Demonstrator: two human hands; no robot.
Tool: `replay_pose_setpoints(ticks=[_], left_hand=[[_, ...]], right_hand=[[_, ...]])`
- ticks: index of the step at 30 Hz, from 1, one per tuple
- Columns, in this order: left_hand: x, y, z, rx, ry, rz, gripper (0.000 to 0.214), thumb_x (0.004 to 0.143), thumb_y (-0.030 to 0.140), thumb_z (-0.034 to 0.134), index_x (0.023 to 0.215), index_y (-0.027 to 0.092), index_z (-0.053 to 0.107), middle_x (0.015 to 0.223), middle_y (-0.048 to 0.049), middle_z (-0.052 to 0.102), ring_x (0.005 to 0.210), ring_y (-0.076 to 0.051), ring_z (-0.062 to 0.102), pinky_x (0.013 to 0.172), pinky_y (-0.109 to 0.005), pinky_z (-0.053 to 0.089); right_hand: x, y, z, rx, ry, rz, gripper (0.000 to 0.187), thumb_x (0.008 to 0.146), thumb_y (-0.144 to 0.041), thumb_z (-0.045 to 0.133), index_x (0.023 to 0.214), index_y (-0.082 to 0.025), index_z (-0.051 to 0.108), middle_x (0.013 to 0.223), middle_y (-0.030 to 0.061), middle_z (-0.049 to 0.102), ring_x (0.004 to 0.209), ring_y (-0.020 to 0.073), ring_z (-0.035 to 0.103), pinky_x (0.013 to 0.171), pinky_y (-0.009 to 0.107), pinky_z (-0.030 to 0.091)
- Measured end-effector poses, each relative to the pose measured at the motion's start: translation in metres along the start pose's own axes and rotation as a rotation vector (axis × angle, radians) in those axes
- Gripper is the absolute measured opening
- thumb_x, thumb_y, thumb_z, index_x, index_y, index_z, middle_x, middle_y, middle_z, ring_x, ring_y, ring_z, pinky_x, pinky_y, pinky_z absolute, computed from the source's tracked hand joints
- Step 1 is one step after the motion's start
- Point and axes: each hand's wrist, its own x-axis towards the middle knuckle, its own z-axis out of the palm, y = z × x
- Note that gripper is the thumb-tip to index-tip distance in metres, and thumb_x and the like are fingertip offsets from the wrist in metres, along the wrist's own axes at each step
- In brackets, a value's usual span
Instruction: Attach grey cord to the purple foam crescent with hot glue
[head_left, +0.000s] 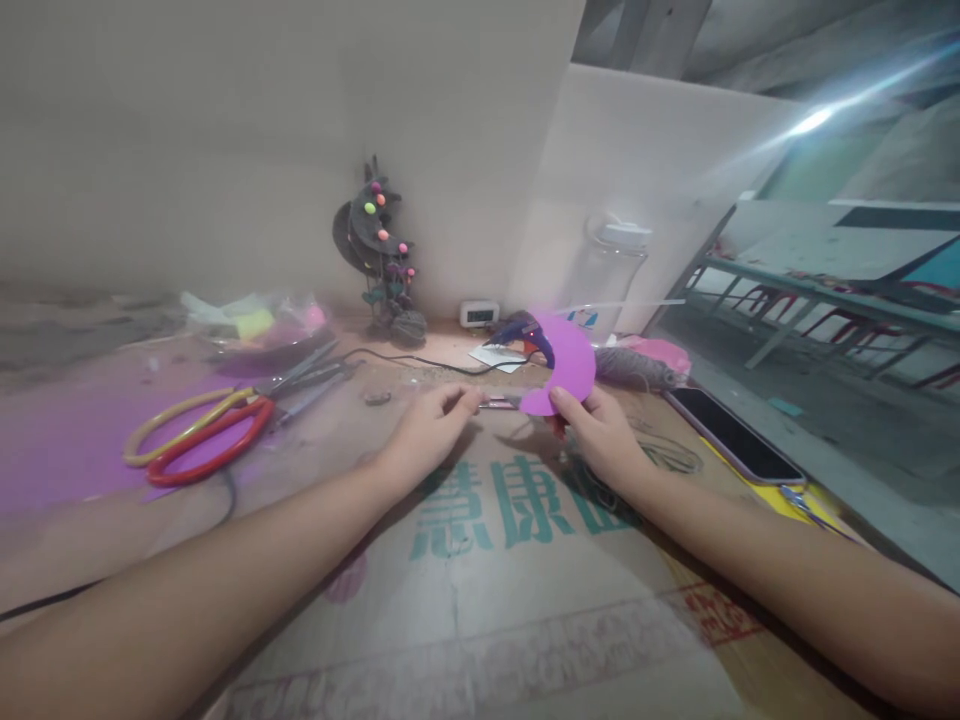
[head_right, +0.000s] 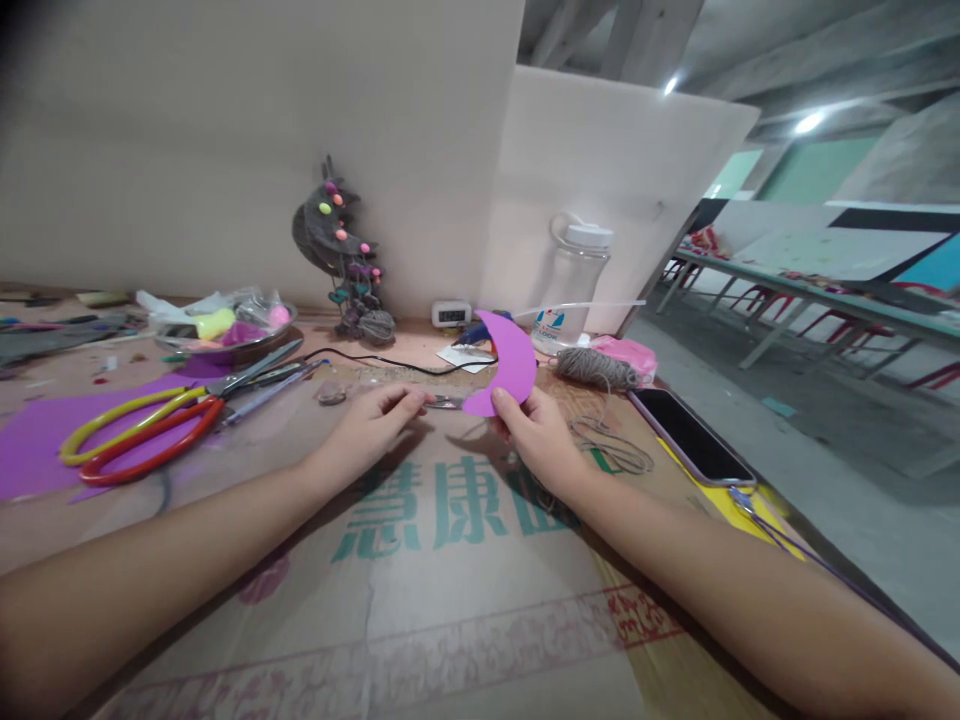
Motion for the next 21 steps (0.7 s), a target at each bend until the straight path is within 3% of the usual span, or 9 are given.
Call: replay_pose_setpoints(ticks=[6,17,21], left_hand=[[-0.0017,0.0011,0.0033,0.051,-0.089,0.028,0.032,0.086,0.044,0.052,0.087,0.017,0.069,0.087,-0.0034,0.072,0.081,-0.02,0.063,0.07,-0.026,0.045],[-0.003,-0.0047,0.005,0.042,-0.13,0.004,0.032,0.083,0.045,0.055,0.084,0.016,0.067,0.077,-0.0027,0.068,0.064,-0.015,0.055,0.057,-0.024,0.04],[-0.0028,-0.0039,0.0051,0.05,-0.138,0.021,0.032,0.084,0.044,0.052,0.085,0.015,0.066,0.076,-0.0022,0.066,0.066,-0.015,0.054,0.059,-0.024,0.041]], right_hand=[[-0.0038,-0.0025,0.0042,-0.044,-0.117,0.057,0.042,0.084,-0.055,0.051,0.065,-0.017,0.053,0.055,-0.001,0.052,0.049,0.0105,0.045,0.046,0.022,0.036],[-0.004,0.0023,0.0048,-0.039,-0.133,0.036,0.039,0.084,-0.053,0.051,0.068,-0.018,0.052,0.056,-0.0019,0.052,0.049,0.01,0.045,0.046,0.021,0.037],[-0.0033,0.0028,0.0046,-0.055,-0.134,0.042,0.038,0.083,-0.052,0.054,0.067,-0.017,0.055,0.056,-0.001,0.052,0.049,0.0103,0.046,0.045,0.021,0.037]])
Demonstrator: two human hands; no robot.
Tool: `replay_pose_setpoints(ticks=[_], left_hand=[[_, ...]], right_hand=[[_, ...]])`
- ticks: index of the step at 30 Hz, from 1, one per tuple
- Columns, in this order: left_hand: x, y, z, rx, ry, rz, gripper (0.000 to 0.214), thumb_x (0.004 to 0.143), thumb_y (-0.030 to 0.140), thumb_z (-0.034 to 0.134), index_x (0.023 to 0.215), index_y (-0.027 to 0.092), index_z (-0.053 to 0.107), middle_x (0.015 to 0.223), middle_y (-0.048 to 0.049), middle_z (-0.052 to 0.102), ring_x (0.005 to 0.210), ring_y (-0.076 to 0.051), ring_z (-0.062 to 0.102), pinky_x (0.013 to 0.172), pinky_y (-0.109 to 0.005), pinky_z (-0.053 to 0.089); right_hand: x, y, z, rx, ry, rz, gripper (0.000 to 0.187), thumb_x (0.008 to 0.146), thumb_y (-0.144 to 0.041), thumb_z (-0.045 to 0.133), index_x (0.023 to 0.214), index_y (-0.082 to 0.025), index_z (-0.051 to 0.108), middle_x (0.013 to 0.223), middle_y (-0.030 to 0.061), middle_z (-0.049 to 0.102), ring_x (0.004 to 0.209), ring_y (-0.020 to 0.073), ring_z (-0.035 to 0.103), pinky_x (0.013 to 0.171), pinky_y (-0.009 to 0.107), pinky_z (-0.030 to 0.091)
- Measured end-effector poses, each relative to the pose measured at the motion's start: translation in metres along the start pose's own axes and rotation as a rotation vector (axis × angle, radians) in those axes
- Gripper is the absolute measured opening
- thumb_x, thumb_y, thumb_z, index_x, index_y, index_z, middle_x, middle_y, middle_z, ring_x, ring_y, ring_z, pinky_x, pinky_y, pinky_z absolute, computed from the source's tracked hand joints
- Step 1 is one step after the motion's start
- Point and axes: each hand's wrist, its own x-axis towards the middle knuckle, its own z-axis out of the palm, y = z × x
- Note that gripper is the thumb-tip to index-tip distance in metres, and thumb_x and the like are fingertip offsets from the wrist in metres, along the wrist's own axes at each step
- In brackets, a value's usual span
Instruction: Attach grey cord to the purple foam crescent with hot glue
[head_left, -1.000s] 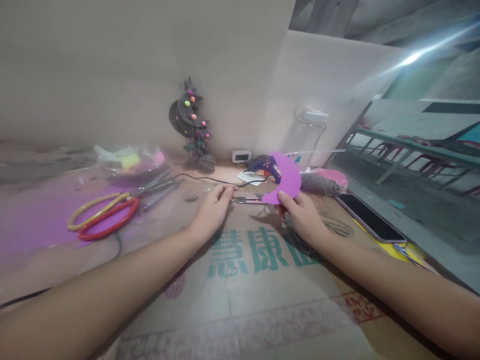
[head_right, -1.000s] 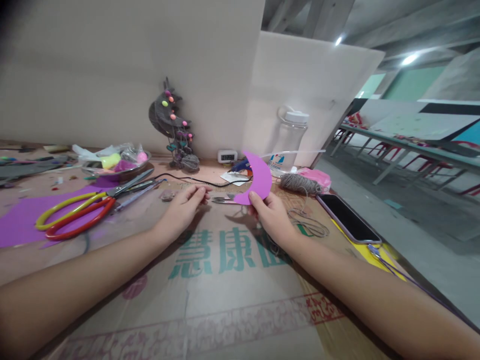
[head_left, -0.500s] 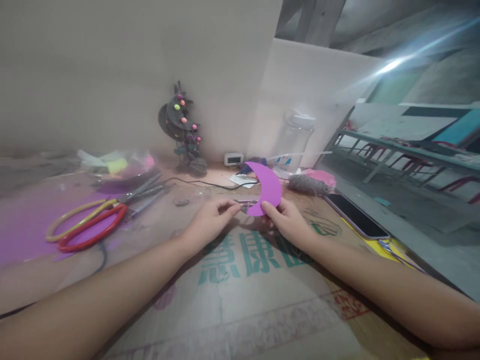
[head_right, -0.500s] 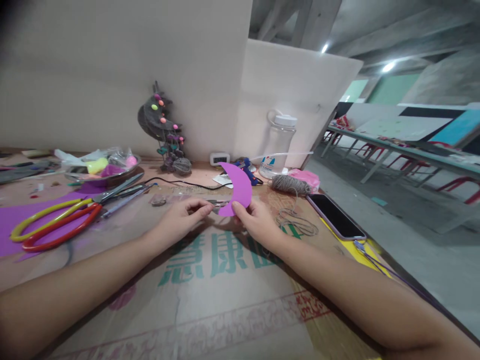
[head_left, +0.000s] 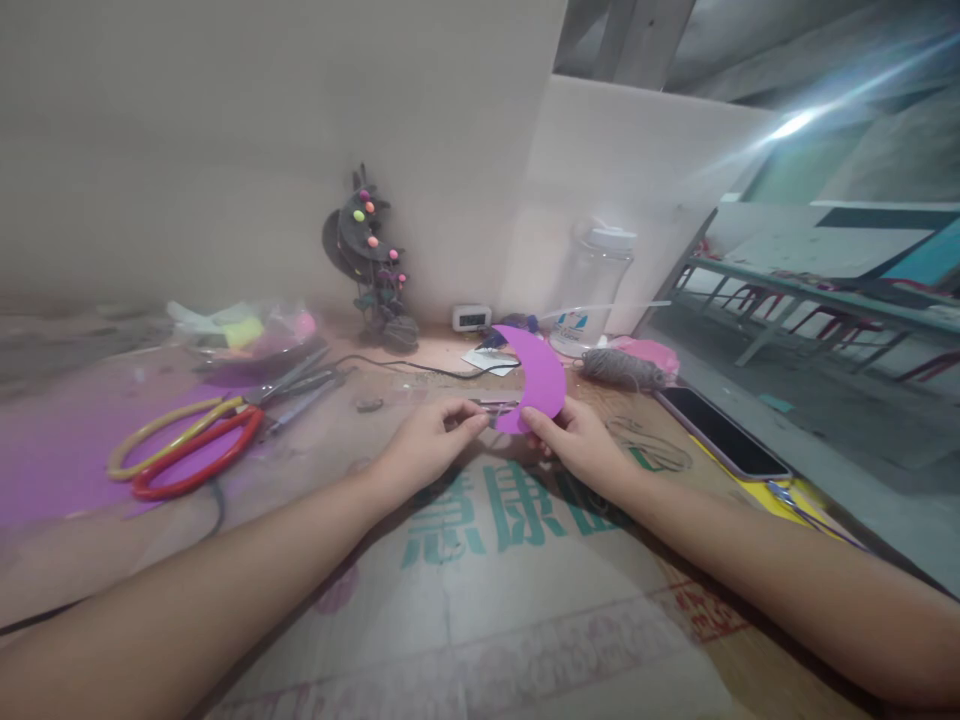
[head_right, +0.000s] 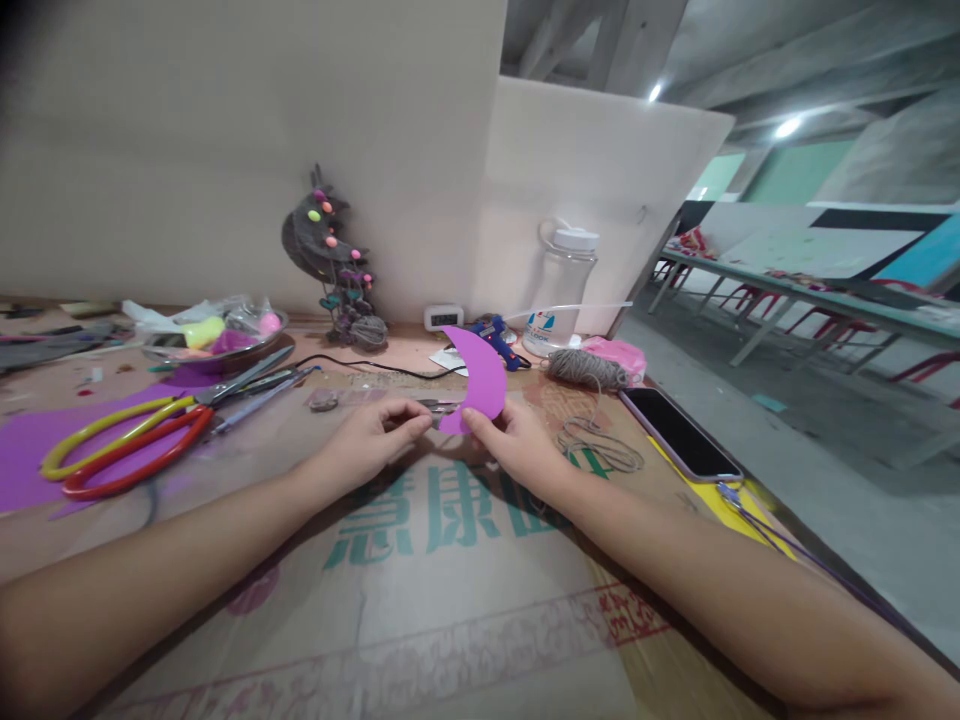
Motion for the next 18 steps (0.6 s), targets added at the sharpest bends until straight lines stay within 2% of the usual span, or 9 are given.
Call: replay_pose_setpoints(ticks=[7,13,18], left_hand=[[0.0004,0.0042,-0.0023,0.013,0.022,-0.012,0.035,0.086,0.044,0.047,0.09,0.016,0.068,0.071,-0.002,0.064,0.067,-0.016,0.056,0.059,-0.024,0.041],[-0.0003,0.0019,-0.0011,-0.003,0.02,-0.003,0.033,0.085,0.046,0.051,0.085,0.017,0.066,0.068,0.0003,0.063,0.06,-0.014,0.054,0.054,-0.023,0.039],[-0.0003,0.0073,-0.0021,0.012,0.038,-0.002,0.031,0.086,0.042,0.049,0.082,0.016,0.065,0.071,-0.001,0.064,0.064,-0.015,0.055,0.058,-0.024,0.04]], right_hand=[[0.0016,-0.0035,-0.0001,0.036,0.001,0.064,0.041,0.082,-0.055,0.054,0.066,-0.017,0.054,0.055,-0.0014,0.052,0.047,0.0094,0.044,0.042,0.02,0.036],[0.0019,-0.0013,-0.0001,0.053,-0.013,0.047,0.042,0.082,-0.056,0.054,0.067,-0.017,0.054,0.055,-0.0016,0.052,0.046,0.0089,0.044,0.042,0.02,0.036],[0.0026,0.0009,0.001,-0.028,-0.13,0.013,0.039,0.082,-0.051,0.056,0.064,-0.016,0.056,0.052,-0.0017,0.053,0.045,0.0091,0.047,0.046,0.022,0.038]])
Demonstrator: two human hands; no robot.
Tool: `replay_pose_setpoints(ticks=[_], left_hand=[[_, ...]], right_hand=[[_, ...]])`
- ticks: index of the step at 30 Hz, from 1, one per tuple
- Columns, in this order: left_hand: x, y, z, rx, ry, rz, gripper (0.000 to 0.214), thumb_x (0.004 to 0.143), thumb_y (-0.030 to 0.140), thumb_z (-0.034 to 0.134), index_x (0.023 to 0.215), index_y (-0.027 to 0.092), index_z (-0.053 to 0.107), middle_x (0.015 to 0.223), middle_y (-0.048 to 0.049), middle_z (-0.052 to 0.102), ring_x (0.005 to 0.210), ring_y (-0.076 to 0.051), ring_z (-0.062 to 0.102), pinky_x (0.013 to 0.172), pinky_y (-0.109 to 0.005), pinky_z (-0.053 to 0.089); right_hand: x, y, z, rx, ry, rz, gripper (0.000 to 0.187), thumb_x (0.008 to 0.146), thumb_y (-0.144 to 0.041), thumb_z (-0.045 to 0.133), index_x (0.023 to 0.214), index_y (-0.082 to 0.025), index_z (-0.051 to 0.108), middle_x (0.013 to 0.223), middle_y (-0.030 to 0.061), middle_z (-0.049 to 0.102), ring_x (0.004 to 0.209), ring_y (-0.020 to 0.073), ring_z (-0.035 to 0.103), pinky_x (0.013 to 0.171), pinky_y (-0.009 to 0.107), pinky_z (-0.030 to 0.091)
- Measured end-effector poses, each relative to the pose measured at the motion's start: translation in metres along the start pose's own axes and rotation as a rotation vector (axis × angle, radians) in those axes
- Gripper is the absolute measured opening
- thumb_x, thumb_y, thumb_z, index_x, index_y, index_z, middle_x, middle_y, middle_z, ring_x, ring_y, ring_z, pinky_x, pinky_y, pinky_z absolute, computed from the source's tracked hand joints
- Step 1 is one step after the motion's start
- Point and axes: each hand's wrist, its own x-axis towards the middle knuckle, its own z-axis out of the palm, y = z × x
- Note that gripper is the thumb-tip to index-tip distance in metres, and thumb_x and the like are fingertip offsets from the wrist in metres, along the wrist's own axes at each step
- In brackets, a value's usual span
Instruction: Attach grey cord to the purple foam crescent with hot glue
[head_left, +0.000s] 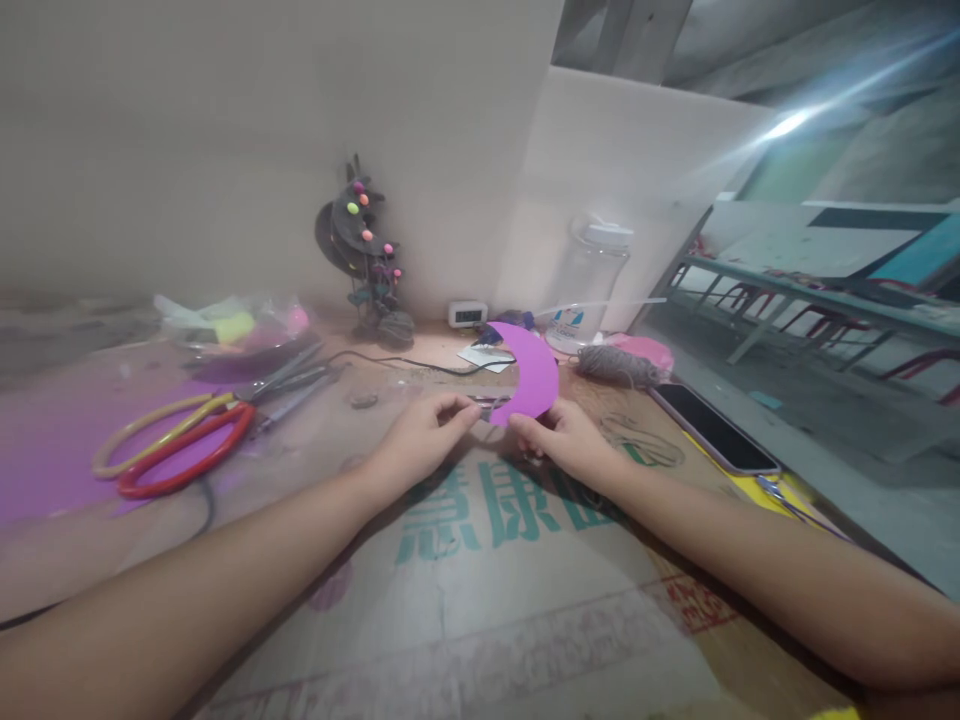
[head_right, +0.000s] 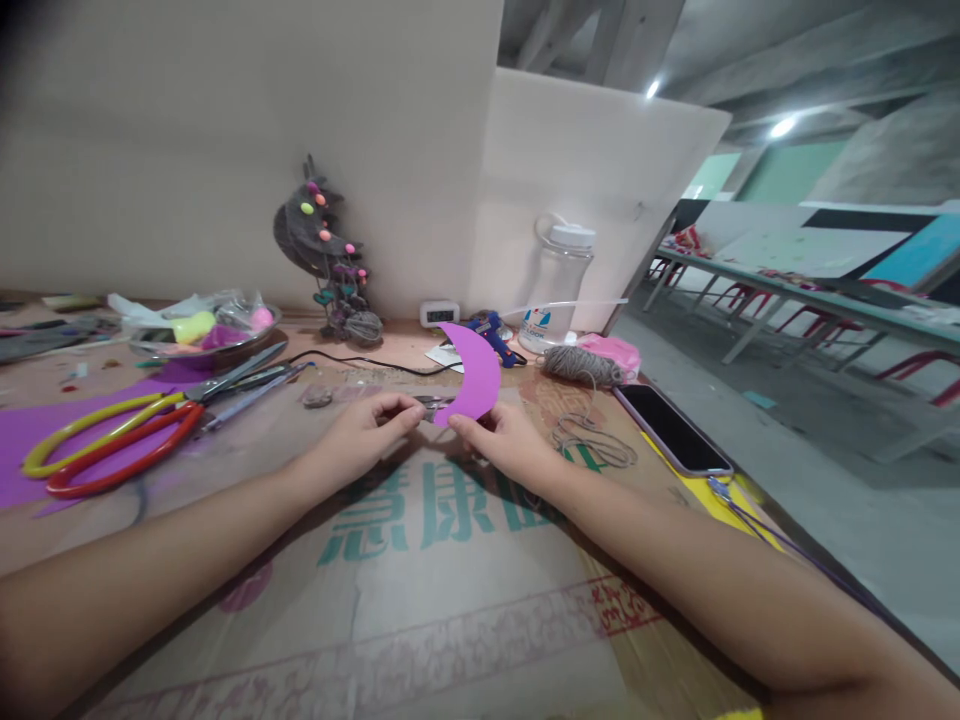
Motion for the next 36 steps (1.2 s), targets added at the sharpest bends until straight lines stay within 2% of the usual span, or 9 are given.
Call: replay_pose_setpoints(ticks=[6,13,19,30,36], left_hand=[[0.0002,0.0029,-0.0018,0.042,-0.011,0.029,0.03,0.087,0.039,0.049,0.08,0.016,0.067,0.074,-0.0017,0.065,0.07,-0.017,0.057,0.066,-0.026,0.042],[-0.0003,-0.0021,0.0001,0.005,-0.037,-0.003,0.031,0.085,0.043,0.051,0.08,0.015,0.064,0.075,-0.0013,0.065,0.066,-0.015,0.054,0.059,-0.024,0.039],[0.0007,0.0004,-0.0012,-0.01,-0.021,-0.002,0.031,0.085,0.041,0.051,0.08,0.014,0.066,0.077,-0.0024,0.066,0.071,-0.016,0.057,0.064,-0.025,0.041],[0.0002,-0.0025,0.0005,-0.041,-0.051,0.0,0.034,0.084,0.046,0.053,0.08,0.015,0.065,0.073,-0.0019,0.066,0.065,-0.015,0.056,0.059,-0.024,0.041],[0.0008,-0.0019,0.0009,-0.052,-0.047,-0.013,0.033,0.081,0.045,0.058,0.092,0.016,0.068,0.086,-0.0047,0.07,0.074,-0.017,0.06,0.066,-0.026,0.045]], right_hand=[[-0.0006,-0.0033,0.0008,0.004,-0.02,0.002,0.037,0.086,-0.046,0.052,0.063,-0.016,0.053,0.052,-0.0027,0.05,0.045,0.0079,0.044,0.045,0.02,0.036],[0.0004,-0.0044,-0.0005,0.024,-0.036,0.021,0.041,0.084,-0.05,0.053,0.063,-0.016,0.053,0.053,-0.0016,0.051,0.045,0.0079,0.045,0.046,0.021,0.037],[0.0032,0.0012,-0.001,0.073,0.059,0.045,0.037,0.082,-0.051,0.056,0.069,-0.016,0.055,0.055,-0.0024,0.051,0.045,0.0084,0.045,0.044,0.021,0.037],[0.0005,-0.005,-0.0009,0.021,0.052,0.011,0.04,0.082,-0.051,0.056,0.061,-0.017,0.053,0.051,-0.0029,0.049,0.045,0.0082,0.044,0.045,0.021,0.036],[-0.0005,-0.0047,-0.0008,0.017,0.065,0.014,0.039,0.081,-0.05,0.056,0.061,-0.017,0.053,0.05,-0.0029,0.049,0.045,0.0084,0.044,0.044,0.021,0.035]])
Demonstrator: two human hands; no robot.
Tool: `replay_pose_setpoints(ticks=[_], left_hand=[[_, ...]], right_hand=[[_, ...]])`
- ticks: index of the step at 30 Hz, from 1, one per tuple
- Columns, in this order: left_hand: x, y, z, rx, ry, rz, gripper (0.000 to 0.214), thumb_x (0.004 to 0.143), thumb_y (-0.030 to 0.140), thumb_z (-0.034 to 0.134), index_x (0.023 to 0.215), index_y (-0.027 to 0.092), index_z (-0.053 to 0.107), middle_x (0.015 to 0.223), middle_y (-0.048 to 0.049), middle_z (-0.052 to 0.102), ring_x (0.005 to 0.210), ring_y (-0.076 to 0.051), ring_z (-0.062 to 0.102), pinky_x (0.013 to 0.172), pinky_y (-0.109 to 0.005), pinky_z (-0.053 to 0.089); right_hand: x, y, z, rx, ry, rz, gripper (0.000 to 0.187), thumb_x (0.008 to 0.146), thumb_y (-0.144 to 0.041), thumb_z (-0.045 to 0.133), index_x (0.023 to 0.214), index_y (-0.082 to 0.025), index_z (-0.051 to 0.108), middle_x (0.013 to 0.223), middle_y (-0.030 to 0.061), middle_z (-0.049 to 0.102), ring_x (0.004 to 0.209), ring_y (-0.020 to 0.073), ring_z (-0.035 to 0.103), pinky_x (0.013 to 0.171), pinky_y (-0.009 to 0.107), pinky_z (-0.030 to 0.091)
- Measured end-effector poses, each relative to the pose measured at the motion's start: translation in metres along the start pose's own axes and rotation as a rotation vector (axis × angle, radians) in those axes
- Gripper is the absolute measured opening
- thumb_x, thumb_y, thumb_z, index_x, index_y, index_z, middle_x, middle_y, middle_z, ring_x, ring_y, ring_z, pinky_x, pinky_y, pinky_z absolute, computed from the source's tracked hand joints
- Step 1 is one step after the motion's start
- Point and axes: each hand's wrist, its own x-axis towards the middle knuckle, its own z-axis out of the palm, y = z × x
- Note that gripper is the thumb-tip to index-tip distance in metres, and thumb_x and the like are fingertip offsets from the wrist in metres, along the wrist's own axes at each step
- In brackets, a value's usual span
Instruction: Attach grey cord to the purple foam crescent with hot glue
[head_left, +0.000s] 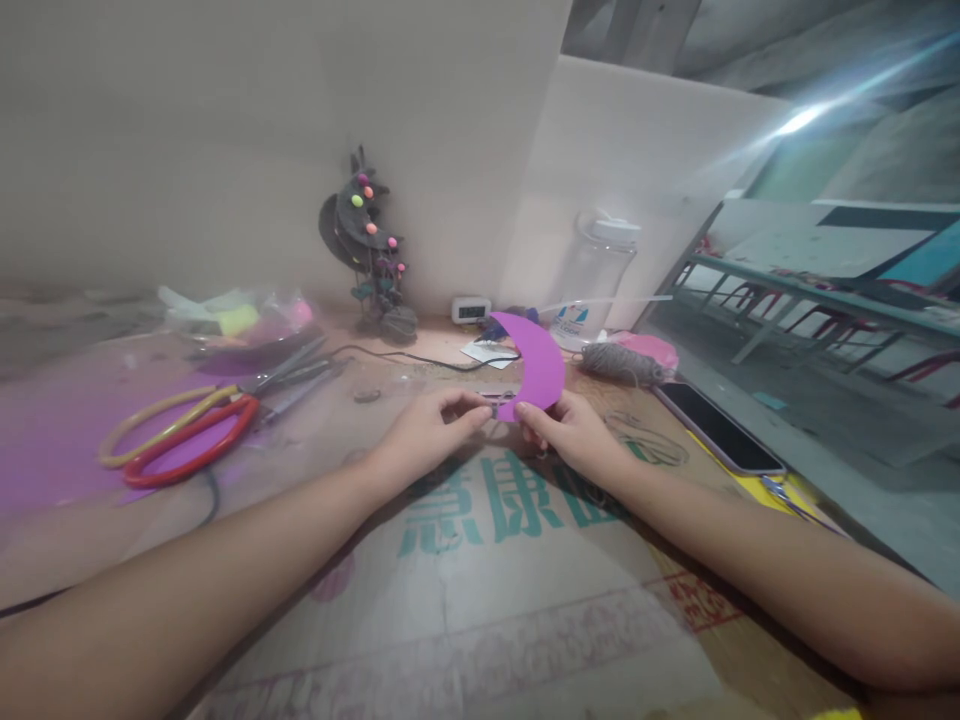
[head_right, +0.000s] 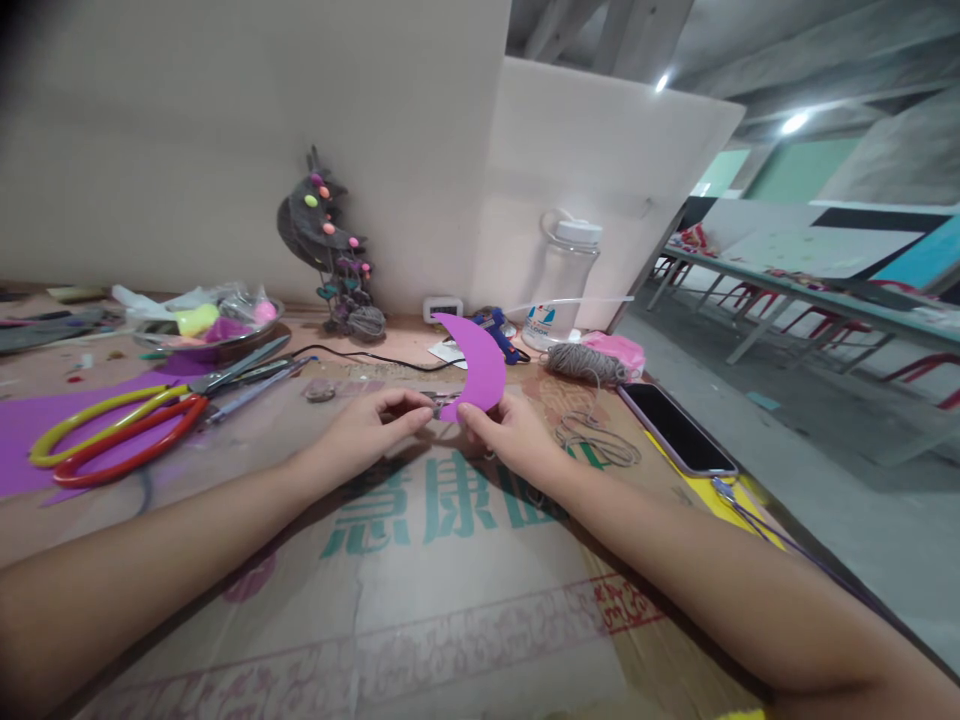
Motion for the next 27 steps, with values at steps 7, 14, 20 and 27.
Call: replay_pose_setpoints(ticks=[7,14,20,27], left_hand=[[-0.001,-0.004,0.002,0.043,-0.011,-0.034,0.031,0.08,0.043,0.058,0.093,0.016,0.068,0.083,-0.004,0.07,0.07,-0.017,0.061,0.061,-0.026,0.044],[-0.002,0.002,-0.002,0.069,0.013,0.043,0.03,0.086,0.041,0.05,0.084,0.016,0.068,0.082,-0.0031,0.068,0.077,-0.018,0.06,0.069,-0.027,0.043],[-0.002,0.005,-0.002,-0.001,0.042,-0.001,0.026,0.084,0.04,0.053,0.076,0.017,0.062,0.071,-0.0005,0.061,0.069,-0.016,0.055,0.064,-0.025,0.04],[0.003,-0.002,-0.007,-0.131,0.193,0.044,0.025,0.086,0.039,0.05,0.075,0.017,0.053,0.07,0.0011,0.053,0.07,-0.014,0.05,0.067,-0.024,0.04]], right_hand=[[0.0,-0.001,0.001,-0.004,-0.011,-0.007,0.037,0.083,-0.047,0.055,0.061,-0.017,0.052,0.051,-0.0033,0.049,0.045,0.0081,0.044,0.044,0.02,0.035],[0.001,0.003,0.0,-0.011,-0.01,0.009,0.04,0.084,-0.05,0.054,0.062,-0.017,0.054,0.052,-0.0021,0.052,0.044,0.0081,0.045,0.043,0.02,0.036],[0.003,0.004,-0.002,0.055,-0.048,-0.02,0.033,0.084,-0.047,0.056,0.071,-0.016,0.056,0.057,-0.0023,0.054,0.047,0.0086,0.047,0.045,0.021,0.038],[0.027,0.007,-0.033,0.025,0.086,-0.178,0.015,0.079,-0.027,0.058,0.09,-0.017,0.058,0.077,0.0008,0.062,0.063,0.0114,0.053,0.063,0.026,0.046]])
